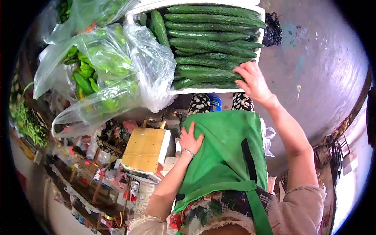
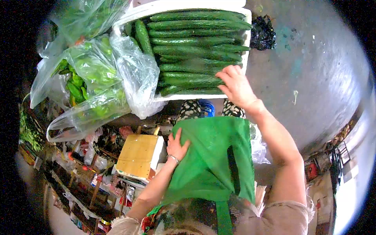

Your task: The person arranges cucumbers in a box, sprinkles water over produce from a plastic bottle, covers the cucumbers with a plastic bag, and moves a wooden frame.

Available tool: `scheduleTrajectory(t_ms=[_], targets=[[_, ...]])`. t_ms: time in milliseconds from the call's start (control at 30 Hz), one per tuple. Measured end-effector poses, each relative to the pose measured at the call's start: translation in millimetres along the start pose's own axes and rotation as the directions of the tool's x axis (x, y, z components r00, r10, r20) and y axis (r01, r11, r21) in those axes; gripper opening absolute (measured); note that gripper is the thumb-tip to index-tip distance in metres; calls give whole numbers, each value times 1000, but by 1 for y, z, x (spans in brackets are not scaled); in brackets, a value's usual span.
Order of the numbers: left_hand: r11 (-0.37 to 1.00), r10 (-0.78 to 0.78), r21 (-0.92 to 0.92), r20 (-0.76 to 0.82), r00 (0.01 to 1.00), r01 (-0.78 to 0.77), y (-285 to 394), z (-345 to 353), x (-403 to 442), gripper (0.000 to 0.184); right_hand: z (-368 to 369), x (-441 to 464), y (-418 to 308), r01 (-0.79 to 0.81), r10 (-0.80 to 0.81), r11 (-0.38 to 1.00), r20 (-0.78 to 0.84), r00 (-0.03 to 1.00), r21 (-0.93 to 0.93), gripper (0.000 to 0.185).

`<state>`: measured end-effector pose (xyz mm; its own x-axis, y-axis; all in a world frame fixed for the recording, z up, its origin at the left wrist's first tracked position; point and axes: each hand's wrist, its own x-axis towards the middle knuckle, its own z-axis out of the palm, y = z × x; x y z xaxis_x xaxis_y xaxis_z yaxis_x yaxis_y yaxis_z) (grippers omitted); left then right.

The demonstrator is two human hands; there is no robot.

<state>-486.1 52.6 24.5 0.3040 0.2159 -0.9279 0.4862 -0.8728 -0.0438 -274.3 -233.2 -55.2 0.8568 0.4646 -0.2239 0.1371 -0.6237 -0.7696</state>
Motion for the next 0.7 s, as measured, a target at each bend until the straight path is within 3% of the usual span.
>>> scheduleTrajectory(t_ms=[200, 400, 500, 633, 700], targets=[[1000, 23, -8, -23, 999, -23, -5, 5, 0, 78, -37, 23, 25, -42, 39, 999, -81, 996, -34, 37], [1000, 4, -7, -12, 1000, -4, -4, 6, 1, 78, -17, 77, 47, 65, -71, 997, -226, 972, -32, 35], [1000, 7, 9, -18, 1000, -7, -6, 9, 1, 78, -2, 100, 52, 96, -131, 986, -284, 950, -134, 34], [1000, 1, -24, -2, 1000, -1, -4, 9, 1, 77, 7, 101, 49, -66, 1, 971, -275, 961, -228, 33], [1000, -28, -12, 11, 1000, 28, -2, 8, 1, 77, 4, 92, 35, -86, -20, 961, -373, 928, -264, 31]])
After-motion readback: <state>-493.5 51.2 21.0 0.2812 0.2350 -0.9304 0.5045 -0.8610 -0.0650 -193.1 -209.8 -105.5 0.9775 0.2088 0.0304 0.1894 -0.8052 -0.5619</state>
